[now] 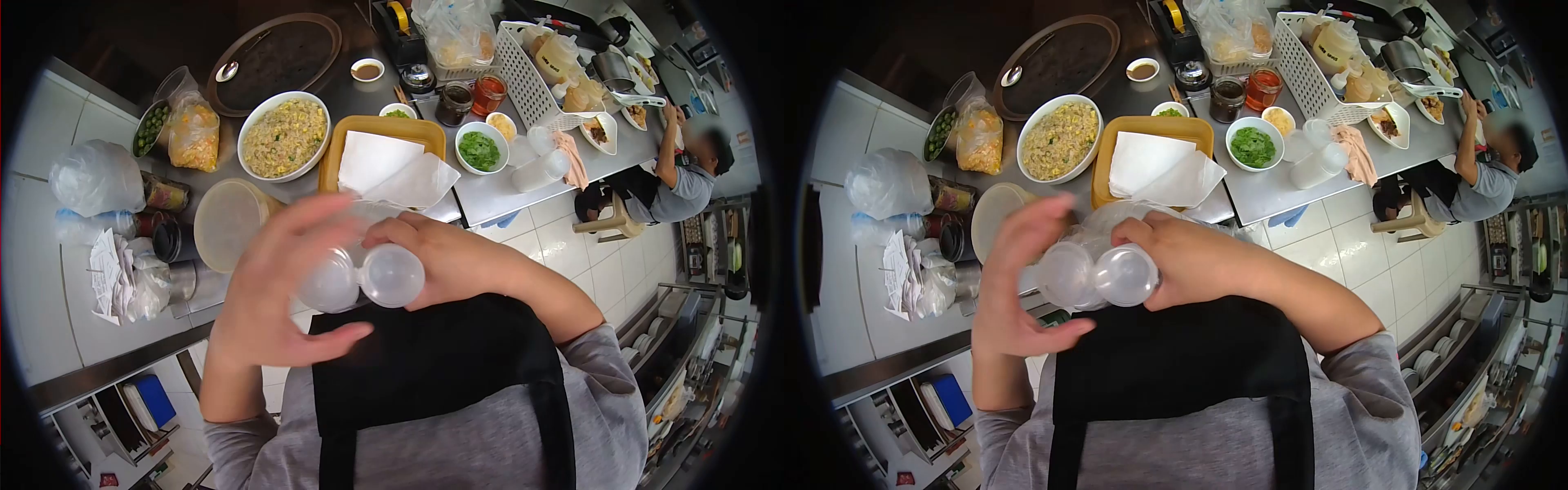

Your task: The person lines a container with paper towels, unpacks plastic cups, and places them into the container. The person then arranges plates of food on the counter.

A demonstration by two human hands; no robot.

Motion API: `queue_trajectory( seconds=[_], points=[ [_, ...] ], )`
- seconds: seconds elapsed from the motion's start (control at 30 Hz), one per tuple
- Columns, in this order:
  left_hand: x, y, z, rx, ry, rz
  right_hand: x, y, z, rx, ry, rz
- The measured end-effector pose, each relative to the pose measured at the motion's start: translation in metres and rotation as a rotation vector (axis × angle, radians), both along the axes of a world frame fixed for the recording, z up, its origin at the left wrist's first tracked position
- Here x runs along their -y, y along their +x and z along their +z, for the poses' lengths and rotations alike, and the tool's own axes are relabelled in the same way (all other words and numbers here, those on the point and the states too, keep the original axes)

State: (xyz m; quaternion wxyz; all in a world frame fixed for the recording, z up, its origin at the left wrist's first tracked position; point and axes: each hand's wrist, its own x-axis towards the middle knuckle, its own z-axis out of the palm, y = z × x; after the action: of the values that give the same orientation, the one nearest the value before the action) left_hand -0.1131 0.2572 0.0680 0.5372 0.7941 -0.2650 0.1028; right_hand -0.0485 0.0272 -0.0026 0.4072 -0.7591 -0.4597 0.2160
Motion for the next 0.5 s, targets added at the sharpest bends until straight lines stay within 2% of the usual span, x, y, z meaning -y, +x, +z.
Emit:
queue_trajectory(
  seconds=[0.07, 0.1, 0.17, 0.27, 0.37, 0.43, 0.47, 0.5],
  points=[
    [0.025, 0.001, 0.026, 0.116, 0.733, -0.103, -0.009, 0.001, 0.004, 0.012, -0.020, 0.014],
    [0.031, -0.001, 0.027, 0.115, 0.737, -0.095, -0.013, 0.002, 0.007, 0.012, 0.027, 0.035],
    [0.040, -0.002, 0.027, -0.076, 0.992, -0.019, -0.019, 0.005, 0.011, 0.020, 0.080, 0.062],
    [0.051, -0.007, 0.017, 0.032, 1.133, 0.128, -0.022, 0.006, 0.006, -0.010, 0.065, 0.021],
    [0.042, 0.004, 0.015, -0.052, 1.072, 0.066, -0.017, 0.009, -0.007, -0.019, 0.237, -0.005],
    [0.032, 0.008, 0.007, -0.073, 1.046, 0.038, -0.011, 0.007, -0.009, -0.467, 0.243, -0.186],
    [0.028, 0.009, 0.001, -0.052, 1.045, -0.017, -0.011, 0.004, -0.026, -0.514, 0.441, -0.196],
    [0.026, 0.011, -0.003, -0.030, 1.041, -0.070, -0.007, 0.005, -0.034, -0.516, 0.448, -0.202]
  ],
)
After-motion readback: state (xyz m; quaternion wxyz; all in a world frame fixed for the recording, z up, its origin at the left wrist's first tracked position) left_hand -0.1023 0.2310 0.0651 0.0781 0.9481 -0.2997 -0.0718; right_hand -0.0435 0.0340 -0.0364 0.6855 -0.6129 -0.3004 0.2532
